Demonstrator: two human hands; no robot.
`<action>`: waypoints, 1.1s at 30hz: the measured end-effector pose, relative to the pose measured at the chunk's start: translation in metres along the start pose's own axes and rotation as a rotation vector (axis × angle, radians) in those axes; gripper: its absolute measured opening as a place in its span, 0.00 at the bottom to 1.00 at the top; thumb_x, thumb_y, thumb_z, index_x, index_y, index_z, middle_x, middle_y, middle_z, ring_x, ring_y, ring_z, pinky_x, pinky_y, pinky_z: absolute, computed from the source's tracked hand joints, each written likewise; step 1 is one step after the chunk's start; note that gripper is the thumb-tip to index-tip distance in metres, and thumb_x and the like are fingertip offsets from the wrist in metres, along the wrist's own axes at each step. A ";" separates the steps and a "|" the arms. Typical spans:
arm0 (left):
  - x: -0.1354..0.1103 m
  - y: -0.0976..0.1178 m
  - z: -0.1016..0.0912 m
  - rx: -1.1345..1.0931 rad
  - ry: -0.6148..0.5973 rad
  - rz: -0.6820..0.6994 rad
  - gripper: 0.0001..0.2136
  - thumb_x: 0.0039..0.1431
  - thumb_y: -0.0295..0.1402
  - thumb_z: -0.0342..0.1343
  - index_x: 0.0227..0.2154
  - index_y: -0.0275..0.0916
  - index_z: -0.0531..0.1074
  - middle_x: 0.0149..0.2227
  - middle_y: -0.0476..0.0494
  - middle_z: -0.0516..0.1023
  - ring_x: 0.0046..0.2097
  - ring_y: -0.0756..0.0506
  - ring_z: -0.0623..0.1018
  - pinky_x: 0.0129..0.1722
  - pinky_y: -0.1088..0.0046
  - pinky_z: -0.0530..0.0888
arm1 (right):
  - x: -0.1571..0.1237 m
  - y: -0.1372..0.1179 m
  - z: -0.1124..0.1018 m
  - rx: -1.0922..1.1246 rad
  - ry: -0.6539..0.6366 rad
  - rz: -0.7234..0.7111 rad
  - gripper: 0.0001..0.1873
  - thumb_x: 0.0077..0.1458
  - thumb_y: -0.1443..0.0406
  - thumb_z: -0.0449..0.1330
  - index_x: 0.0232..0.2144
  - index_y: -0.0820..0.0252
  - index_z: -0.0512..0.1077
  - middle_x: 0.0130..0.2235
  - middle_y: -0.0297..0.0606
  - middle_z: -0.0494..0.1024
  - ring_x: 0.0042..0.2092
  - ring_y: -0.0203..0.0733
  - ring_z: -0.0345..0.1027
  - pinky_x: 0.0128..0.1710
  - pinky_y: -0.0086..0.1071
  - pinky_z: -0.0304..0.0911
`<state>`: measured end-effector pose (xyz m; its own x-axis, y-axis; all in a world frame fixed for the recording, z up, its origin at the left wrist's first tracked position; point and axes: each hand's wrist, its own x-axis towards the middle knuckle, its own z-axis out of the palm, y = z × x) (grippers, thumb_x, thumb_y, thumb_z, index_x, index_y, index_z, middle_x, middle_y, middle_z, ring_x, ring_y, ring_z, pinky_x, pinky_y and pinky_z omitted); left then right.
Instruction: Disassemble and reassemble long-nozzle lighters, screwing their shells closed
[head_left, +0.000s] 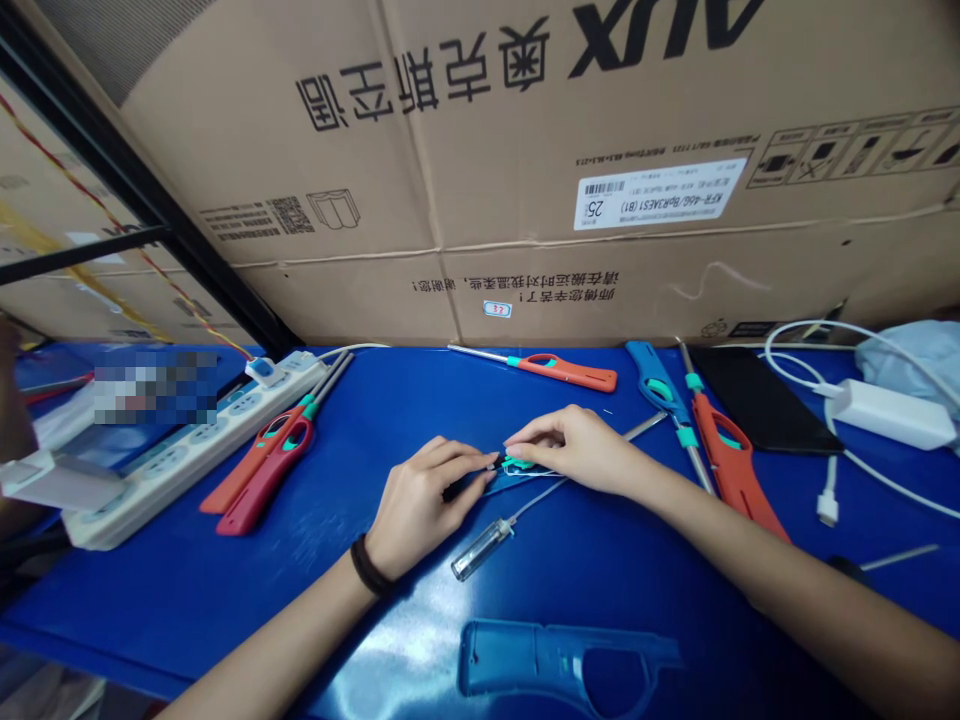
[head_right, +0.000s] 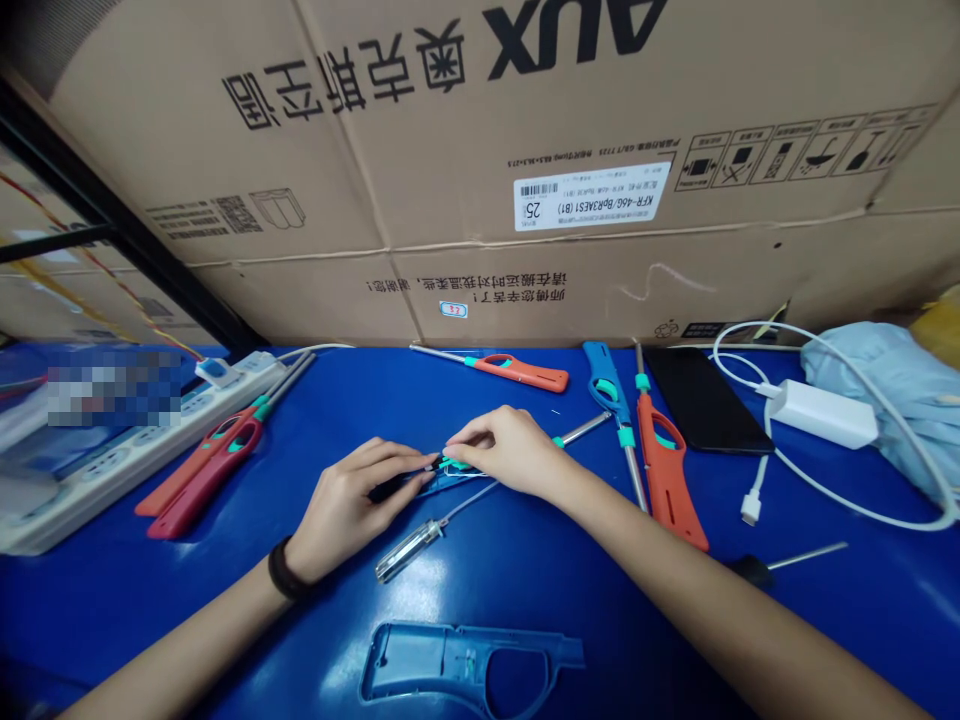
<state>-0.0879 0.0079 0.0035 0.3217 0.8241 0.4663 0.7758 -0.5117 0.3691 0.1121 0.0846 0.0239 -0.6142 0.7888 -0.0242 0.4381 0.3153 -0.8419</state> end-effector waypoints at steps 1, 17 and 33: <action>0.000 0.000 0.000 0.002 0.001 0.001 0.08 0.59 0.33 0.56 0.40 0.43 0.77 0.37 0.45 0.80 0.37 0.47 0.76 0.39 0.71 0.75 | 0.000 0.000 -0.003 -0.002 -0.035 -0.014 0.11 0.51 0.61 0.61 0.36 0.57 0.79 0.37 0.37 0.82 0.39 0.44 0.75 0.38 0.33 0.66; 0.001 0.002 -0.002 -0.020 -0.062 -0.023 0.15 0.55 0.40 0.60 0.45 0.43 0.74 0.40 0.46 0.79 0.39 0.46 0.75 0.41 0.69 0.73 | -0.003 -0.001 -0.019 -0.021 -0.215 -0.026 0.18 0.52 0.65 0.60 0.47 0.62 0.75 0.38 0.41 0.81 0.38 0.43 0.73 0.35 0.30 0.64; -0.001 0.002 -0.003 -0.062 -0.083 0.092 0.12 0.57 0.35 0.58 0.44 0.46 0.75 0.44 0.45 0.75 0.41 0.48 0.75 0.41 0.72 0.74 | -0.003 0.006 -0.022 0.077 -0.275 -0.050 0.19 0.51 0.64 0.62 0.46 0.62 0.75 0.39 0.42 0.81 0.40 0.42 0.74 0.39 0.31 0.66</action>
<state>-0.0883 0.0053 0.0066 0.4355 0.7890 0.4334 0.7069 -0.5978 0.3780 0.1305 0.0960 0.0312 -0.7931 0.5975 -0.1183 0.3584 0.3006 -0.8839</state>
